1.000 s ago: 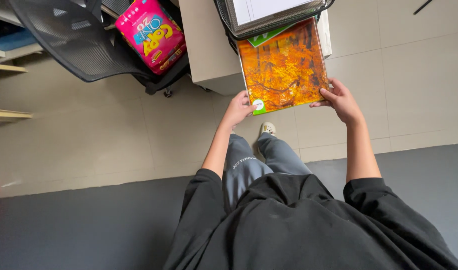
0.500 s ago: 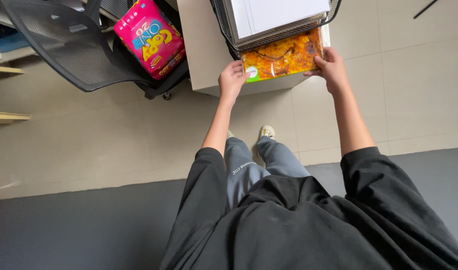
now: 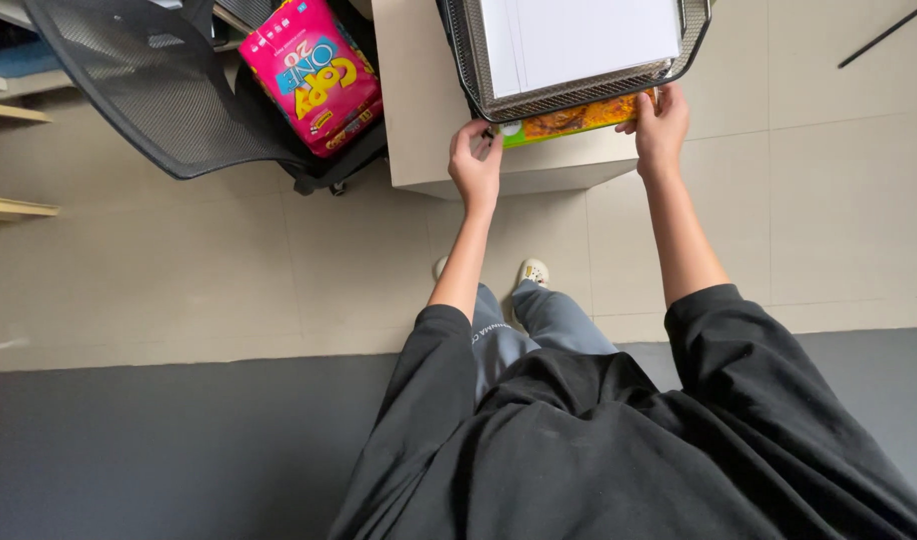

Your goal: Organizing various types of paper, envelopes, and photo paper into a multi-tier desk tray.

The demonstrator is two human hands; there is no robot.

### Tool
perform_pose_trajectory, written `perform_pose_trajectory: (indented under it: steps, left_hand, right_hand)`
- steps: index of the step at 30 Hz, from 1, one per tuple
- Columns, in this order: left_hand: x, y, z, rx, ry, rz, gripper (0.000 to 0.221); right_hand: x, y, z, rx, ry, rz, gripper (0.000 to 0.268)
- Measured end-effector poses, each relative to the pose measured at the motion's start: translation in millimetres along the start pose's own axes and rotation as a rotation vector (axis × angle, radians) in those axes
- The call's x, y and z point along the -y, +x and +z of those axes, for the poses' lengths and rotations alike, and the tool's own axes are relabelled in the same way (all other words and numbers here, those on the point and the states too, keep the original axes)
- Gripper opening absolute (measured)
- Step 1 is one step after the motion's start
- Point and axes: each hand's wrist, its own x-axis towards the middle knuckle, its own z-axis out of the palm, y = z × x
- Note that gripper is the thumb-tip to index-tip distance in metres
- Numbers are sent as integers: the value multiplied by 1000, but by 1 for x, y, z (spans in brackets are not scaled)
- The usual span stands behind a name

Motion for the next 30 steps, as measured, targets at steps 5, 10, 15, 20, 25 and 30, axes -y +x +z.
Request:
perform_pose_trajectory:
  steps: [5, 10, 15, 20, 25, 30]
  left_hand:
    - [-7, -2, -4, 115, 38, -51, 36]
    - [4, 5, -1, 154, 61, 10, 29]
    - [8, 10, 4, 35, 101, -7, 15]
    - [6, 12, 11, -8, 64, -20, 19]
    - [1, 8, 13, 2, 39, 17, 38]
    - [1, 9, 13, 40, 185, -2, 43]
  right_hand:
    - [-9, 10, 0, -74, -18, -9, 21]
    - [6, 9, 7, -84, 38, -5, 19]
    - [12, 6, 9, -87, 152, 72, 17]
    - [0, 13, 9, -138, 127, 68, 16]
    - [-7, 22, 6, -217, 232, 105, 21]
    - [3, 21, 2, -209, 477, 278, 16]
